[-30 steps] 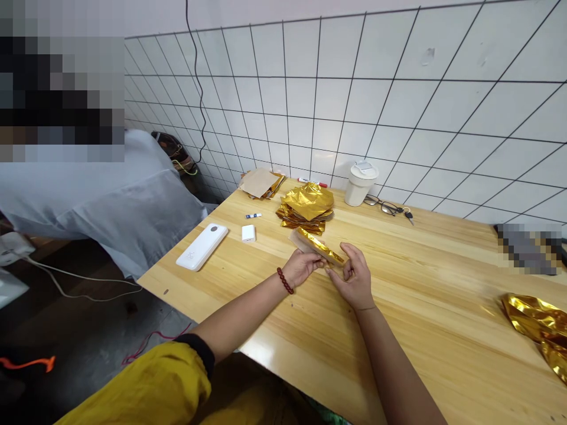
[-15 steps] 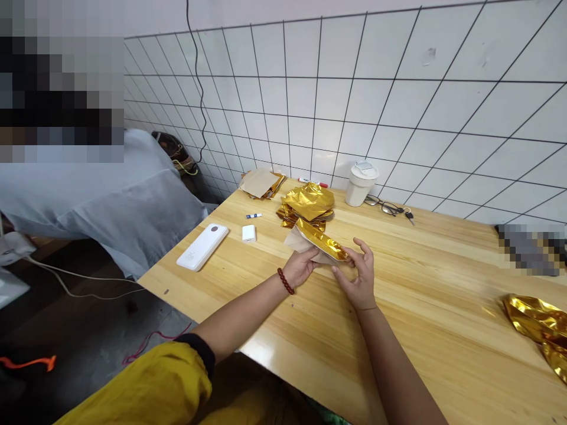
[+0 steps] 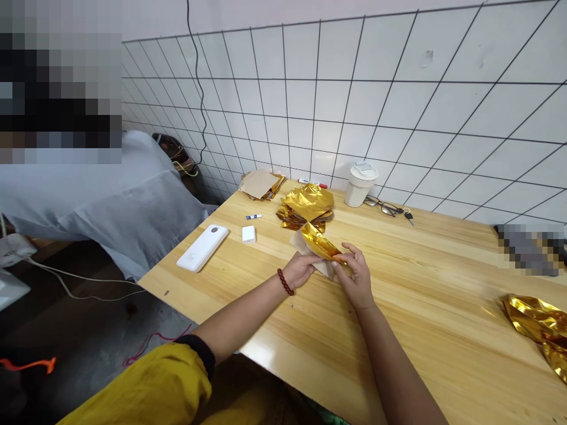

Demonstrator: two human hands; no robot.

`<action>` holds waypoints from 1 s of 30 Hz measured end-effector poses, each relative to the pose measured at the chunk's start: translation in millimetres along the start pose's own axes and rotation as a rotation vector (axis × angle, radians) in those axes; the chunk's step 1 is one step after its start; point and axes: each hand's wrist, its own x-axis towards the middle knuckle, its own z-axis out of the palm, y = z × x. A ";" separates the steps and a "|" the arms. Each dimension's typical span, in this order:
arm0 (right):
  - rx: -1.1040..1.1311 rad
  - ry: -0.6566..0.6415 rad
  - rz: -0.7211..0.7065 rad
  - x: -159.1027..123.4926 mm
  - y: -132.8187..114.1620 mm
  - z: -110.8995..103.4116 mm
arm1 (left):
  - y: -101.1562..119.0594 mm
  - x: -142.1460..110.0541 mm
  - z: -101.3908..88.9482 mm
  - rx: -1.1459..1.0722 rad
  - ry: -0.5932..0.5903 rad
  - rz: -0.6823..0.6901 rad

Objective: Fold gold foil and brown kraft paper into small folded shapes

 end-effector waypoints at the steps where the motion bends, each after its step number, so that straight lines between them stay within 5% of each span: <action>1: 0.013 0.004 0.014 -0.6 2.6 0.1 | 0.5 -0.7 -0.3 0.002 0.006 -0.011; 7: 0.109 -0.017 0.114 -3.8 13.4 0.9 | 2.0 -3.7 -1.4 0.047 0.020 -0.033; 15: -0.030 -0.063 -0.048 0.1 -5.8 2.4 | 3.4 -0.2 -5.3 -0.041 0.021 -0.045; 30: -0.018 -0.066 0.009 -1.7 1.8 2.7 | 8.3 4.3 -8.2 -0.218 0.074 -0.082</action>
